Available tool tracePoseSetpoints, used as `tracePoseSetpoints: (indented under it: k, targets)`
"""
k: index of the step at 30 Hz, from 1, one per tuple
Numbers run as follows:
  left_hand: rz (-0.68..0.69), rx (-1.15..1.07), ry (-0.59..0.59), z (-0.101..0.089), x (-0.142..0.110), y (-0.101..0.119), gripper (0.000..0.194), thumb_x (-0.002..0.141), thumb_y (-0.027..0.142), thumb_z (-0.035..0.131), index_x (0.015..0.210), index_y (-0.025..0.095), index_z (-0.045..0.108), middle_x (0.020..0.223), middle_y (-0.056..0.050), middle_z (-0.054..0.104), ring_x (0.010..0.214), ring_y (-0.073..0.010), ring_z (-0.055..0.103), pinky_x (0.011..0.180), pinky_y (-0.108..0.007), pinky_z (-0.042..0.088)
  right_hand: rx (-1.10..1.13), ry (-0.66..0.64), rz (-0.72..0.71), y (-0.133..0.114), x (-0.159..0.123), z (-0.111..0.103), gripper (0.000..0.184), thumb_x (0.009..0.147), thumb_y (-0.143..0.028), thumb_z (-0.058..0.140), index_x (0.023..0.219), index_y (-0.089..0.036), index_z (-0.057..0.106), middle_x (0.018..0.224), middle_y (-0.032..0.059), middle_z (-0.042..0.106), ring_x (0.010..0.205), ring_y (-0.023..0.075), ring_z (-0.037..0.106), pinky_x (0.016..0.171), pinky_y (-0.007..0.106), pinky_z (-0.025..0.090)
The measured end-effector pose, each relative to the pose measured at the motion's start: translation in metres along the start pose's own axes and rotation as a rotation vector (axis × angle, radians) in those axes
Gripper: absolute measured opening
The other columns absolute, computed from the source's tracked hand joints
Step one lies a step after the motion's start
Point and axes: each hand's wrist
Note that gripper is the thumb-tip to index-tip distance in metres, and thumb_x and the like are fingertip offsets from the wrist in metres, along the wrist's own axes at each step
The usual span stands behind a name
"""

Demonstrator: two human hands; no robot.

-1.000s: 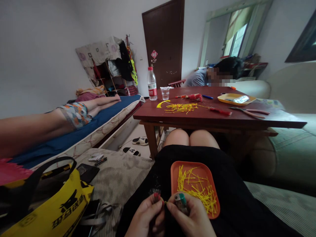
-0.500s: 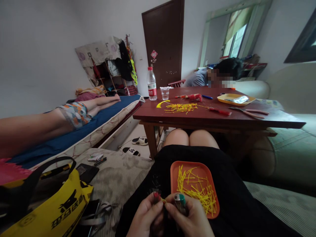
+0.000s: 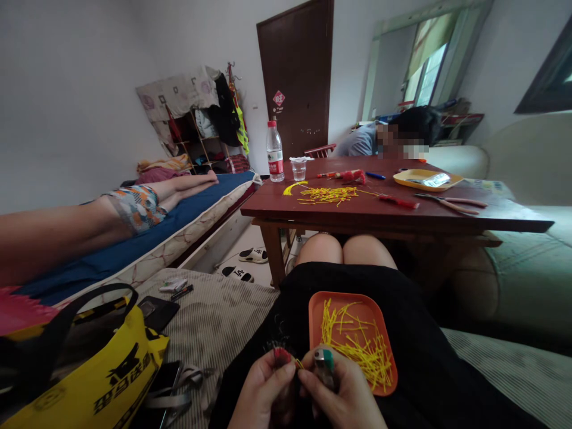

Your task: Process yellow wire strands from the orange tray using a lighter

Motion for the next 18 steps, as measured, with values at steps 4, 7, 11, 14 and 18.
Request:
tracePoseSetpoints:
  k: [4, 7, 11, 14, 18]
  targets:
    - [0.071, 0.007, 0.024, 0.006, -0.004, 0.009, 0.032, 0.049, 0.033, 0.077, 0.059, 0.013, 0.054, 0.05, 0.002, 0.056, 0.046, -0.0073, 0.049, 0.05, -0.02, 0.037, 0.002, 0.006, -0.02, 0.001, 0.0, 0.0, 0.03, 0.064, -0.044, 0.067, 0.065, -0.016, 0.055, 0.048, -0.005, 0.05, 0.04, 0.0078, 0.042, 0.04, 0.018, 0.034]
    - [0.078, -0.008, 0.023, 0.008, -0.007, 0.013, 0.028, 0.049, 0.03, 0.077, 0.058, 0.012, 0.057, 0.049, 0.002, 0.057, 0.046, -0.0073, 0.05, 0.051, -0.02, 0.038, 0.023, 0.02, -0.032, 0.003, -0.001, 0.0, 0.03, 0.063, -0.044, 0.068, 0.067, -0.016, 0.055, 0.047, -0.0057, 0.049, 0.04, 0.0072, 0.041, 0.039, 0.018, 0.032]
    - [0.125, 0.041, 0.027, 0.011, -0.01, 0.015, 0.027, 0.049, 0.031, 0.077, 0.059, 0.013, 0.06, 0.052, 0.002, 0.057, 0.049, -0.007, 0.049, 0.054, -0.02, 0.038, 0.072, 0.034, -0.032, 0.003, -0.002, 0.001, 0.033, 0.06, -0.045, 0.07, 0.068, -0.017, 0.055, 0.047, -0.0075, 0.045, 0.041, 0.0065, 0.039, 0.04, 0.017, 0.031]
    - [0.187, 0.104, 0.054, 0.013, -0.013, 0.017, 0.027, 0.051, 0.034, 0.076, 0.06, 0.013, 0.061, 0.053, 0.003, 0.056, 0.05, -0.0065, 0.046, 0.055, -0.019, 0.036, 0.109, 0.066, -0.027, 0.001, -0.004, 0.001, 0.032, 0.058, -0.045, 0.072, 0.066, -0.018, 0.058, 0.046, -0.0077, 0.045, 0.041, 0.006, 0.038, 0.041, 0.016, 0.031]
    - [0.243, 0.196, 0.054, 0.017, -0.018, 0.021, 0.028, 0.053, 0.037, 0.074, 0.059, 0.014, 0.06, 0.053, 0.002, 0.055, 0.052, -0.0075, 0.044, 0.056, -0.02, 0.036, 0.074, 0.156, -0.058, -0.003, -0.008, -0.002, 0.023, 0.058, -0.042, 0.073, 0.066, -0.021, 0.067, 0.048, -0.0047, 0.052, 0.042, 0.008, 0.041, 0.041, 0.018, 0.035]
Point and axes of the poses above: each hand's wrist, its own x-axis towards the middle knuckle, its own z-axis out of the palm, y = z × x
